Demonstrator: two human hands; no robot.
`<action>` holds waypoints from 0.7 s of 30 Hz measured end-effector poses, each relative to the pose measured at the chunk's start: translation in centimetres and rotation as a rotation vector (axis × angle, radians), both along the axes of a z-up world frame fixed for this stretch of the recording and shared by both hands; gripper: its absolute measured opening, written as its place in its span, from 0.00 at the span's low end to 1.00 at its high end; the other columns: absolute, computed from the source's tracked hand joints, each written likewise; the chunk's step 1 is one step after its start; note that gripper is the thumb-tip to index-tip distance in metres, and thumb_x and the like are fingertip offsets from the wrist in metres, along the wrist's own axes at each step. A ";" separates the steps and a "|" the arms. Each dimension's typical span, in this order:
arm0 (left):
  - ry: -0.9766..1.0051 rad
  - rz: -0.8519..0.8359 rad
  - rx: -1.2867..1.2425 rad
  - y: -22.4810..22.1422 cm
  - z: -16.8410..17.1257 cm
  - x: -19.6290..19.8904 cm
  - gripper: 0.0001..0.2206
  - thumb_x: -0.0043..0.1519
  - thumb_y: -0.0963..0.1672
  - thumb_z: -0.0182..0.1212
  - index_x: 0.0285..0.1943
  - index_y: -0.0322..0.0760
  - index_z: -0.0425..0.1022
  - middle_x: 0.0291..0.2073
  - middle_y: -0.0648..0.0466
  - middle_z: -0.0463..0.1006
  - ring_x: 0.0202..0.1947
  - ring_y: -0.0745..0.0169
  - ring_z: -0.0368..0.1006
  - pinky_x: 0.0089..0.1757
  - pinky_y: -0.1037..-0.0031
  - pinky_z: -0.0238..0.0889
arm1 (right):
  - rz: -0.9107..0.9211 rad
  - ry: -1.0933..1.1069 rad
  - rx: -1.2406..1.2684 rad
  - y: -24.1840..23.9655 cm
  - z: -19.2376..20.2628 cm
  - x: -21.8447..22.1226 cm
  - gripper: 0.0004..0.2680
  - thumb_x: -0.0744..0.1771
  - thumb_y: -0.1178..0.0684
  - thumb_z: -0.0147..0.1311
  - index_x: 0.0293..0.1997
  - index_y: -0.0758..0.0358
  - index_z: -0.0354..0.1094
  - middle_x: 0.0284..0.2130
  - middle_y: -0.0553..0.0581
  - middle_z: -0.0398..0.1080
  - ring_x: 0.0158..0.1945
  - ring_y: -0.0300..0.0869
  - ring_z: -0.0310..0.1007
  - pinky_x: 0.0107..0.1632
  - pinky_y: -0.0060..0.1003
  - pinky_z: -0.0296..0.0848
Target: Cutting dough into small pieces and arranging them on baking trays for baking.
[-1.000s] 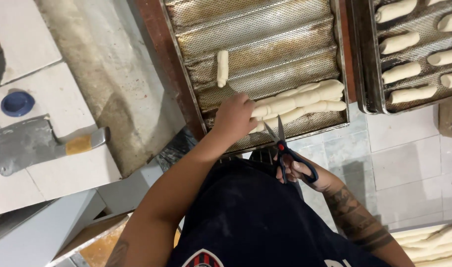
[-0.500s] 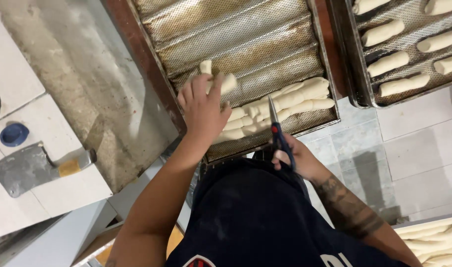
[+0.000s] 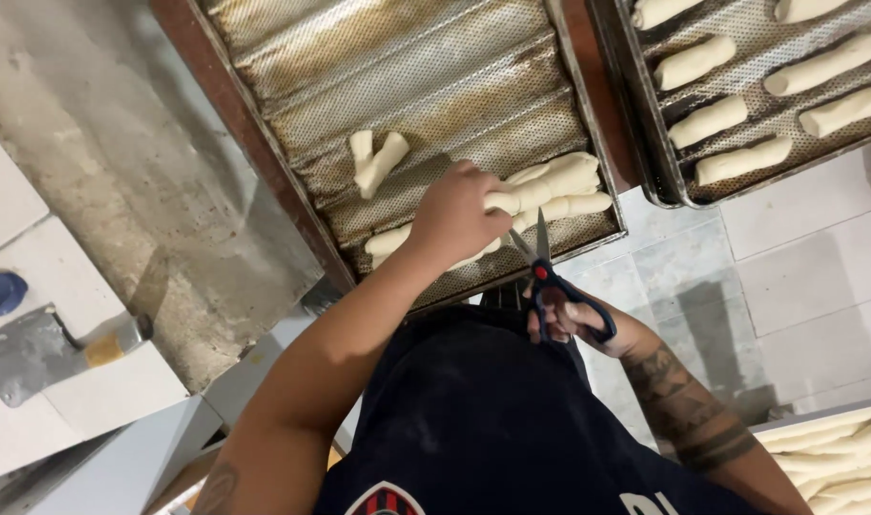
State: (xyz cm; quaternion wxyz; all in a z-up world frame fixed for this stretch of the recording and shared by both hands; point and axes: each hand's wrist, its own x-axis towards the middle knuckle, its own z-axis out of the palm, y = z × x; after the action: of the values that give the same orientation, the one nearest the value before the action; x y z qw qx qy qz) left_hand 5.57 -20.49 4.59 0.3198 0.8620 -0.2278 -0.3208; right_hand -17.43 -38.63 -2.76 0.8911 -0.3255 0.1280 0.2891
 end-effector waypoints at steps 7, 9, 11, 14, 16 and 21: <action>0.108 0.137 0.070 -1.2 2.0 -0.4 0.21 0.48 0.49 0.66 0.49 0.41 0.82 0.43 0.47 0.75 0.48 0.38 0.77 0.48 0.52 0.73 | -0.023 -0.061 0.182 0.0 -0.6 4.3 0.23 0.66 0.33 0.52 0.53 0.67 0.64 0.40 0.71 0.74 0.44 0.58 0.79 0.29 0.32 0.66; 0.135 0.210 0.018 -1.4 3.0 -0.4 0.18 0.50 0.47 0.63 0.49 0.39 0.83 0.40 0.46 0.76 0.46 0.40 0.77 0.46 0.56 0.73 | -0.081 -0.015 0.281 0.1 -0.6 5.0 0.22 0.68 0.31 0.47 0.53 0.63 0.60 0.38 0.64 0.71 0.43 0.57 0.78 0.28 0.35 0.66; 0.140 0.233 -0.012 -1.4 3.7 -0.5 0.18 0.50 0.46 0.63 0.48 0.38 0.83 0.40 0.45 0.76 0.46 0.39 0.77 0.45 0.56 0.73 | -0.073 -0.028 0.307 0.0 -1.8 5.3 0.25 0.67 0.28 0.46 0.53 0.64 0.60 0.38 0.67 0.72 0.43 0.60 0.79 0.28 0.36 0.67; 0.145 0.269 -0.071 -1.1 3.3 -0.5 0.17 0.51 0.45 0.64 0.49 0.38 0.82 0.39 0.46 0.76 0.45 0.42 0.77 0.44 0.59 0.73 | -0.135 0.019 0.079 0.5 -1.5 5.2 0.24 0.66 0.28 0.49 0.50 0.64 0.62 0.27 0.66 0.71 0.31 0.56 0.78 0.24 0.34 0.66; 0.140 0.290 -0.097 -0.4 2.9 0.0 0.16 0.51 0.44 0.65 0.49 0.38 0.82 0.39 0.48 0.76 0.44 0.47 0.77 0.44 0.62 0.73 | -0.194 0.073 -0.173 0.6 -2.0 4.7 0.21 0.67 0.31 0.53 0.46 0.63 0.64 0.17 0.63 0.70 0.19 0.51 0.76 0.20 0.30 0.63; -0.051 0.499 -0.389 1.9 4.9 2.5 0.14 0.62 0.40 0.62 0.58 0.34 0.76 0.45 0.49 0.73 0.46 0.53 0.71 0.45 0.68 0.71 | -0.318 -0.024 -0.364 -0.5 -1.3 3.5 0.17 0.67 0.44 0.55 0.52 0.69 0.64 0.16 0.65 0.71 0.17 0.46 0.76 0.19 0.29 0.68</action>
State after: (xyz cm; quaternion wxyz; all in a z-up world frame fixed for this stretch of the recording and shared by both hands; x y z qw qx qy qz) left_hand 8.09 -18.58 9.49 0.5414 0.8218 -0.0745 -0.1612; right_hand -13.94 -39.16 -4.09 0.8536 -0.4598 0.2170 0.1135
